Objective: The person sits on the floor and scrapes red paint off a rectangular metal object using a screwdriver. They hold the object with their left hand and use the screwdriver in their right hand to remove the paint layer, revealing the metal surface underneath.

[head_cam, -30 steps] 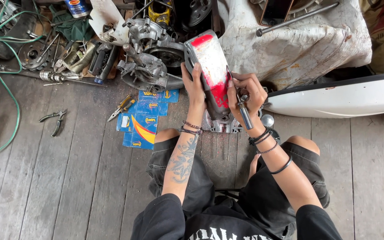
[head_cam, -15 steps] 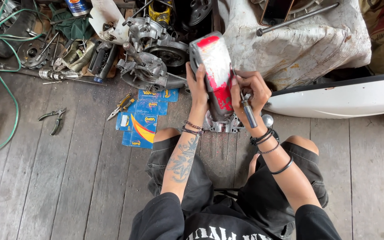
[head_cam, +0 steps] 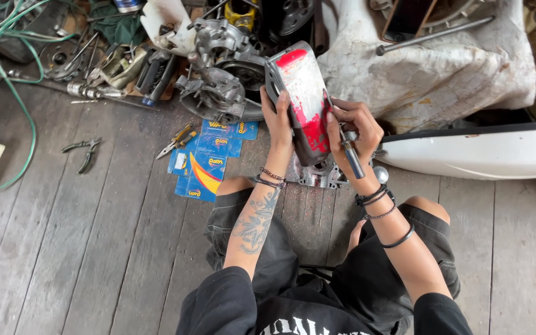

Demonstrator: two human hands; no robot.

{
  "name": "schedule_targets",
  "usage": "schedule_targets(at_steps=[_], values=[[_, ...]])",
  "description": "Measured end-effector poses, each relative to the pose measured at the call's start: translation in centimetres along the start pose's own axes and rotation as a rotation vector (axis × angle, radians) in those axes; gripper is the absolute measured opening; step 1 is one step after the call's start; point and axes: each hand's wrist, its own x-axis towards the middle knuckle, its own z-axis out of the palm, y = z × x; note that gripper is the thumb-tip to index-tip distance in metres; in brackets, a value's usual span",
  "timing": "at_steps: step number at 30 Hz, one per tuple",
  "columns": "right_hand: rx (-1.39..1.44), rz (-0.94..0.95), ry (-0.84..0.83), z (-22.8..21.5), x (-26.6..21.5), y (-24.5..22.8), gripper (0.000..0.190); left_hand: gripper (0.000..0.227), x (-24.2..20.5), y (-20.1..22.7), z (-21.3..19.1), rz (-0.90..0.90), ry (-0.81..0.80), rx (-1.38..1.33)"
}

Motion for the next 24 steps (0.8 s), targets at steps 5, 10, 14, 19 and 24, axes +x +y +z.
schedule_targets(at_steps=[5, 10, 14, 19, 24], values=[[0.041, -0.021, -0.046, 1.1, 0.3, -2.4, 0.013, 0.095, 0.3, 2.2, -1.2, 0.014, 0.122, -0.062], [0.165, -0.051, -0.11, 2.3, 0.5, -4.8, 0.016, 0.096, 1.5, 0.3, -4.2, 0.099, 0.209, -0.093], [0.186, -0.033, -0.181, 3.5, -0.1, -6.2, 0.017, 0.091, 0.8, 2.3, -6.4, 0.136, 0.248, -0.104], [0.257, -0.034, -0.236, 6.1, -0.9, -7.7, 0.018, 0.078, 0.3, 4.8, -9.7, 0.143, 0.296, -0.123], [0.412, -0.057, -0.284, 9.5, -1.3, -10.6, 0.021, 0.101, -0.6, 8.8, -12.1, 0.161, 0.432, -0.167]])
